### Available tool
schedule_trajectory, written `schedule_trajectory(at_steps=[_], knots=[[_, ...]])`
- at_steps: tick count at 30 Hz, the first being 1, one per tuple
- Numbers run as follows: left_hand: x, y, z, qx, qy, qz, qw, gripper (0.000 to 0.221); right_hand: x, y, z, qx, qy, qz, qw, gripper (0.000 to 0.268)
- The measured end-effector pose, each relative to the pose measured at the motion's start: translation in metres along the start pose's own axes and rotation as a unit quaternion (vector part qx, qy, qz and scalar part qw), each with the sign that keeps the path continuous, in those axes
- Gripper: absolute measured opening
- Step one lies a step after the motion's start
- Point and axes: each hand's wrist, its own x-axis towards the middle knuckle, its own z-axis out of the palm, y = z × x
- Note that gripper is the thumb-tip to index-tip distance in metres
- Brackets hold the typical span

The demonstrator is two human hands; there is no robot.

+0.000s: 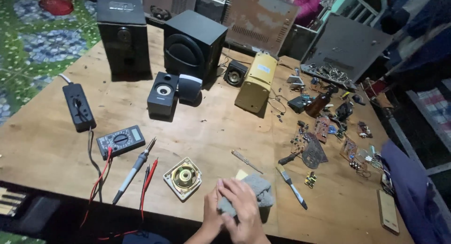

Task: The person is disassembling a small electronic device, cleaning it with a cloth, and testing the internal components using a multimeter and a soldering iron.

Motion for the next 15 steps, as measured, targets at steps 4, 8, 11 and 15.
schedule_trajectory(at_steps=[4, 8, 11, 15], knots=[[0.006, 0.003, 0.006, 0.023, 0.025, -0.008, 0.999, 0.058, 0.004, 0.035, -0.009, -0.060, -0.060, 0.099, 0.991, 0.044], [0.015, -0.007, 0.006, 0.016, 0.035, -0.032, 0.999, 0.064, -0.006, 0.038, 0.006, -0.038, -0.032, 0.127, 0.991, 0.049], [0.016, -0.028, 0.005, 0.009, 0.055, -0.017, 0.998, 0.059, -0.017, 0.027, 0.020, -0.078, 0.002, -0.041, 0.996, 0.047], [0.014, -0.024, 0.003, -0.001, 0.060, 0.026, 0.998, 0.057, -0.003, 0.009, 0.002, -0.044, -0.043, -0.009, 0.998, 0.049]])
